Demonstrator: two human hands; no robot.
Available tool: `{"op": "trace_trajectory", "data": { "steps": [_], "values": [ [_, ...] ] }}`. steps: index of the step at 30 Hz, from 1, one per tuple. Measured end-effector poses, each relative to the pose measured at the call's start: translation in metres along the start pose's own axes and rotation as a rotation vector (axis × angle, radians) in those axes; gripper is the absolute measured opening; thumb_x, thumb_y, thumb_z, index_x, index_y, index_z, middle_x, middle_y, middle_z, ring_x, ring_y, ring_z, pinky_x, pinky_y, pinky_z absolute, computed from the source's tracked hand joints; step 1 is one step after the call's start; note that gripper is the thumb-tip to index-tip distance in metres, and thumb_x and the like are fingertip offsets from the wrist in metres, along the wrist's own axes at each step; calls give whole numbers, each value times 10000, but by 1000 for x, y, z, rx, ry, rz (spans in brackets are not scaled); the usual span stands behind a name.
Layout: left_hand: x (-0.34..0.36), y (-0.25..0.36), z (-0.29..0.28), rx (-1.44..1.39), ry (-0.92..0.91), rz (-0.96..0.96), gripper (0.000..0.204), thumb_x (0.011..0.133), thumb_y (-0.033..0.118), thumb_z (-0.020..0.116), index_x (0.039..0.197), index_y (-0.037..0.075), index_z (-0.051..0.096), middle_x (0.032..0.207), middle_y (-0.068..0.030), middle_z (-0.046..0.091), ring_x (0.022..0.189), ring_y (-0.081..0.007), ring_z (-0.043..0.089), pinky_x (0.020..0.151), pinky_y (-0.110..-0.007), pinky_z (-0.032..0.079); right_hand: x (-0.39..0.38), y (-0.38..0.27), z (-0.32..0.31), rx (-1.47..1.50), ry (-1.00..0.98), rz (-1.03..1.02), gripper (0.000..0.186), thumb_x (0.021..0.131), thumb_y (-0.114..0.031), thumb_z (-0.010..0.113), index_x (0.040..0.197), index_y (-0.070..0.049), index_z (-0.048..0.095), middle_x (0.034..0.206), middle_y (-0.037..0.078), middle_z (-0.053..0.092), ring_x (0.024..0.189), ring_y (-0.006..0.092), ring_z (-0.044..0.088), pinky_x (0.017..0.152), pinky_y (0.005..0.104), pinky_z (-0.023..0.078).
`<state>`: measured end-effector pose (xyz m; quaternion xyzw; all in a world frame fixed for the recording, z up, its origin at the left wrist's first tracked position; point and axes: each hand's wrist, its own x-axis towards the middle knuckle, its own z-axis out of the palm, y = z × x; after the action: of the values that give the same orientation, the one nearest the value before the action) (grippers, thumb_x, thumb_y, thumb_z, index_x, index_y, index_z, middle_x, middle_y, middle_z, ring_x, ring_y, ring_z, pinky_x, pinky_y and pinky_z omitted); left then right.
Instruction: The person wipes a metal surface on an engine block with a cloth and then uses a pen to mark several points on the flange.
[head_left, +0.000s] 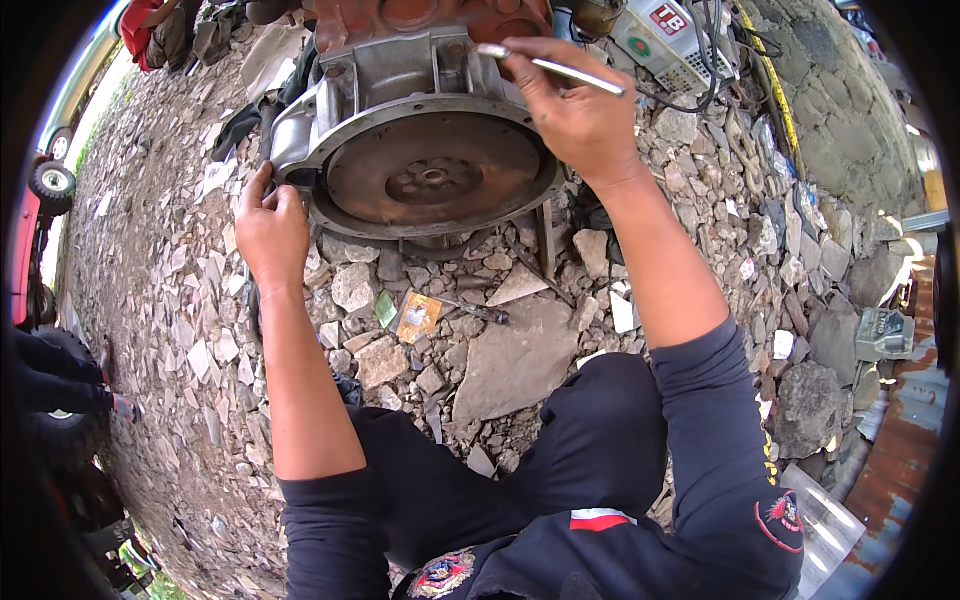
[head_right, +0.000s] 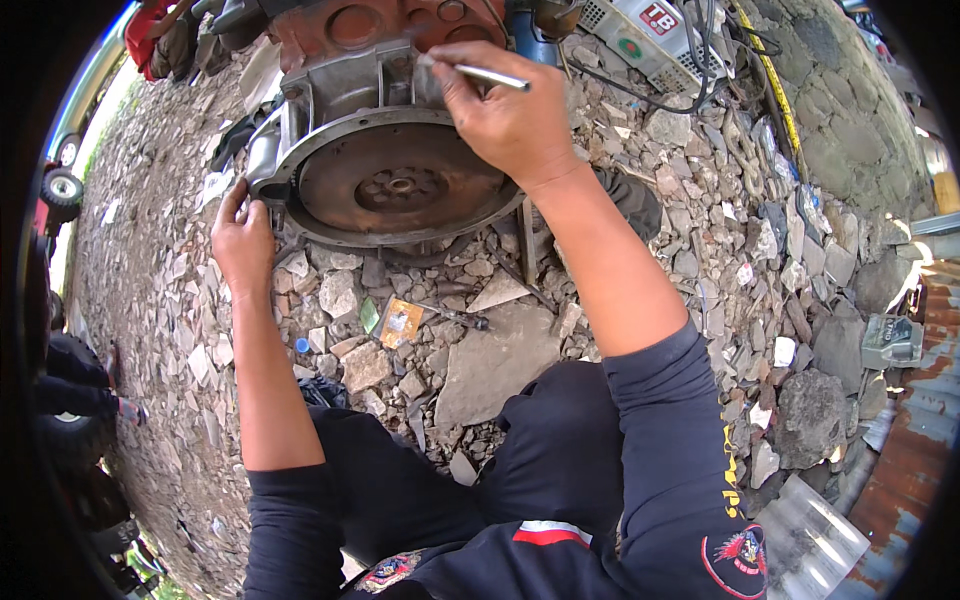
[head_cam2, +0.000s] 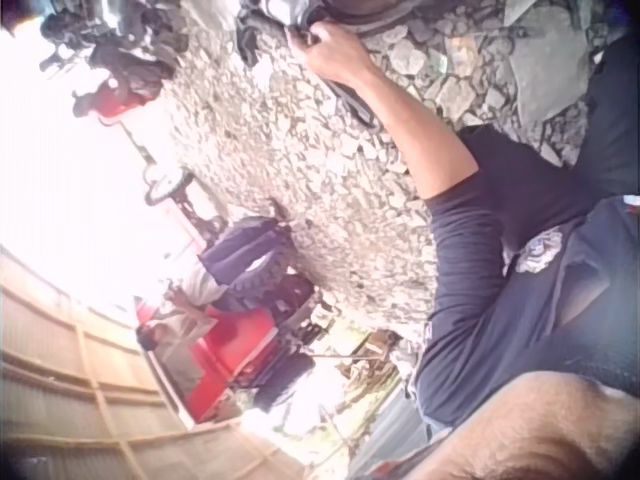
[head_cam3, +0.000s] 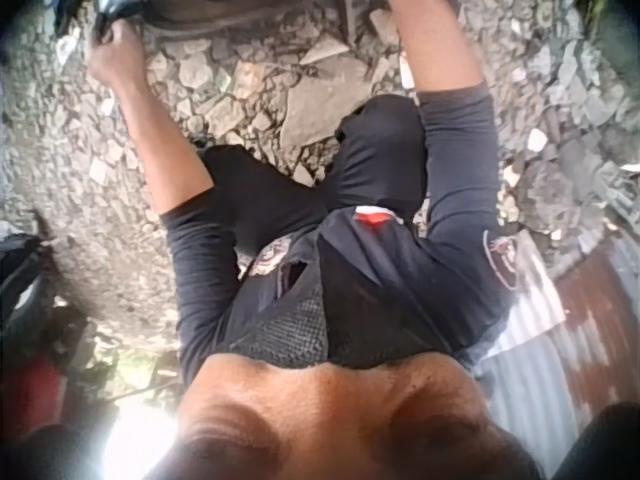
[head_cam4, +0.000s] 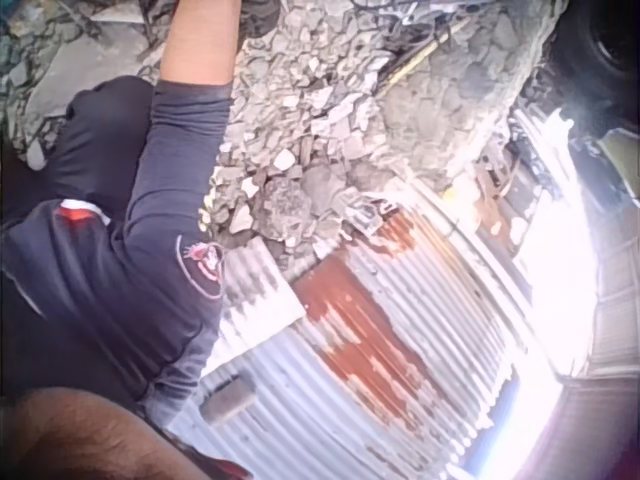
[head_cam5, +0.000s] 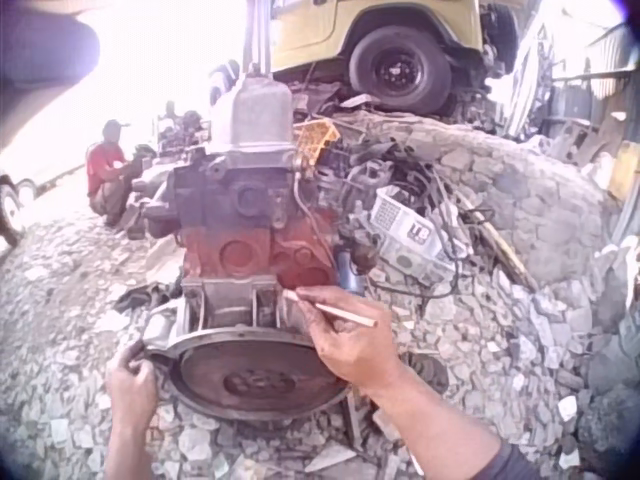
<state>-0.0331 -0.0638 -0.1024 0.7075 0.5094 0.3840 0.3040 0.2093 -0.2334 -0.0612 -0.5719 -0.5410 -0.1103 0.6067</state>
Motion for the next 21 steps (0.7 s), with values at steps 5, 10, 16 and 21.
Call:
{"op": "trace_trajectory", "data": {
  "steps": [5,10,16,21],
  "values": [
    [1,-3,-4,65,-7,-14,436,866,159,571,1283,42,615,853,-81,705,598,-80,556,583,-255,458,-14,-4,10,13,16,84,126,843,3,702,966,-13,721,886,89,736,770,105,685,672,233,538],
    [0,-3,-2,109,6,77,445,859,173,565,1278,31,608,911,-120,738,720,-127,648,720,-279,507,-3,12,12,75,149,80,77,852,-64,717,919,-27,726,848,70,734,722,110,683,643,221,526],
    [2,-4,-1,140,3,57,447,856,189,584,1283,59,613,963,-133,738,763,-142,669,744,-286,513,-14,9,14,-24,64,10,64,837,-72,726,900,-62,736,810,55,732,684,125,687,606,257,540],
    [-1,1,-3,133,-2,7,449,844,195,588,1274,67,621,969,-138,738,808,-158,690,776,-294,523,-4,-7,1,-68,7,-138,121,829,-50,716,947,-71,730,853,84,735,733,181,716,621,280,553]
  ]
}}
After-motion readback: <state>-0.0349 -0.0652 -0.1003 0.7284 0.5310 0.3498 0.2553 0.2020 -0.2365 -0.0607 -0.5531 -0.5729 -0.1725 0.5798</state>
